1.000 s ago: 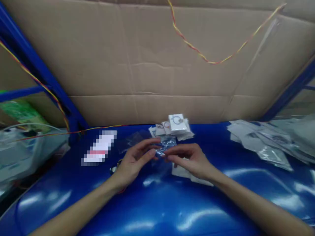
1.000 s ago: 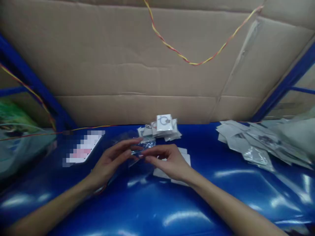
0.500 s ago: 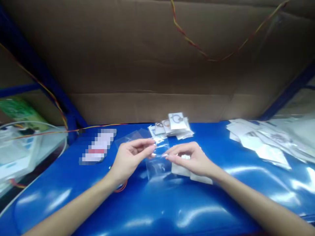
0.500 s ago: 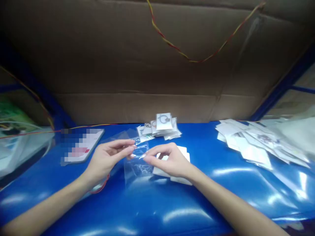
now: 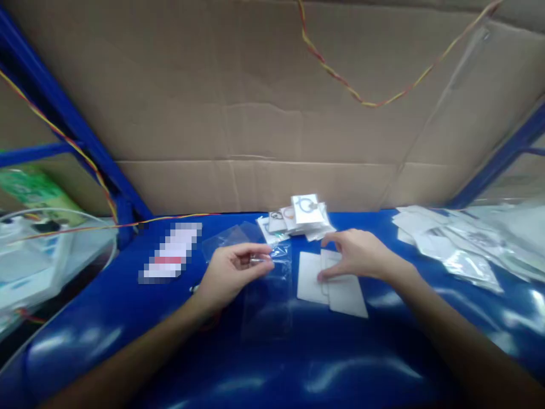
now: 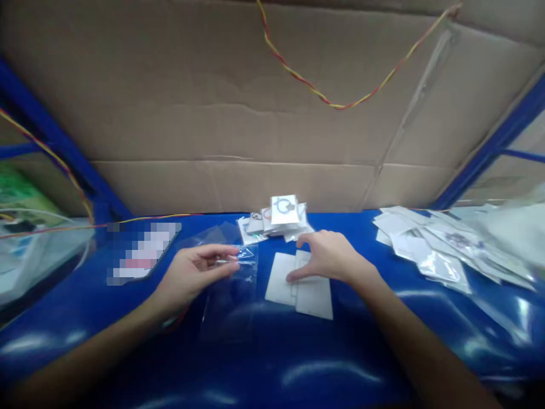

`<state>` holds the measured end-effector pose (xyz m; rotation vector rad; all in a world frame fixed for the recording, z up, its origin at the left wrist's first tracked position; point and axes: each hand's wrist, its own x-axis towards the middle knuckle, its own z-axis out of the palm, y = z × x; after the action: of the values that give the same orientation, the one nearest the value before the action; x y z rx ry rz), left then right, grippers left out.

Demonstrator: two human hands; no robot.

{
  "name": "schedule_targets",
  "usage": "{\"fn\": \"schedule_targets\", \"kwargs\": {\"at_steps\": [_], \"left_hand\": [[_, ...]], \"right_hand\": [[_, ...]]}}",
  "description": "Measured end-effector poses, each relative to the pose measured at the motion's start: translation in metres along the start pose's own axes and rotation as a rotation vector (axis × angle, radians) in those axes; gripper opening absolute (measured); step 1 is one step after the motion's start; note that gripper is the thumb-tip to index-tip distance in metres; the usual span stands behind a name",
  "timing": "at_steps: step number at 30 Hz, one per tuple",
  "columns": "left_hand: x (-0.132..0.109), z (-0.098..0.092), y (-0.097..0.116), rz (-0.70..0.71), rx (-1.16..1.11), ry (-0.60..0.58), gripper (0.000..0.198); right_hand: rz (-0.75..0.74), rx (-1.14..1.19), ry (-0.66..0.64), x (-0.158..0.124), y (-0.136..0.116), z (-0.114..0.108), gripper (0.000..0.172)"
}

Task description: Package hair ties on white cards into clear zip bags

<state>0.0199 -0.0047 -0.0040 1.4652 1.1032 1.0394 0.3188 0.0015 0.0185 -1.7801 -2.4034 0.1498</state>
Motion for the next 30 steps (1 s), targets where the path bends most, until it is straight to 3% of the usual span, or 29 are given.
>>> {"fn": "schedule_targets", "kwargs": {"at_steps": [3, 8, 14, 16, 22, 30], "left_hand": [[0.000, 0.000, -0.001, 0.005, 0.012, -0.018, 0.036], [0.000, 0.000, -0.001, 0.004, 0.029, -0.036, 0.037], [-0.001, 0.001, 0.000, 0.011, 0.053, -0.048, 0.034], [-0.001, 0.001, -0.001, 0.015, 0.047, -0.046, 0.032], [0.000, 0.001, -0.002, 0.006, 0.058, -0.052, 0.025], [0.001, 0.002, -0.005, -0.004, 0.040, -0.071, 0.025]], "right_hand": [[0.038, 0.018, -0.054, 0.000, 0.005, 0.005, 0.086], [0.025, 0.095, -0.061, 0.003, 0.008, 0.012, 0.073], [-0.097, 0.382, 0.122, 0.009, 0.003, 0.011, 0.034], [-0.103, 0.535, 0.153, 0.011, 0.003, 0.010, 0.028], [-0.030, 0.937, 0.208, 0.012, 0.004, 0.004, 0.034], [0.096, 1.126, 0.541, 0.011, 0.002, -0.005, 0.032]]}}
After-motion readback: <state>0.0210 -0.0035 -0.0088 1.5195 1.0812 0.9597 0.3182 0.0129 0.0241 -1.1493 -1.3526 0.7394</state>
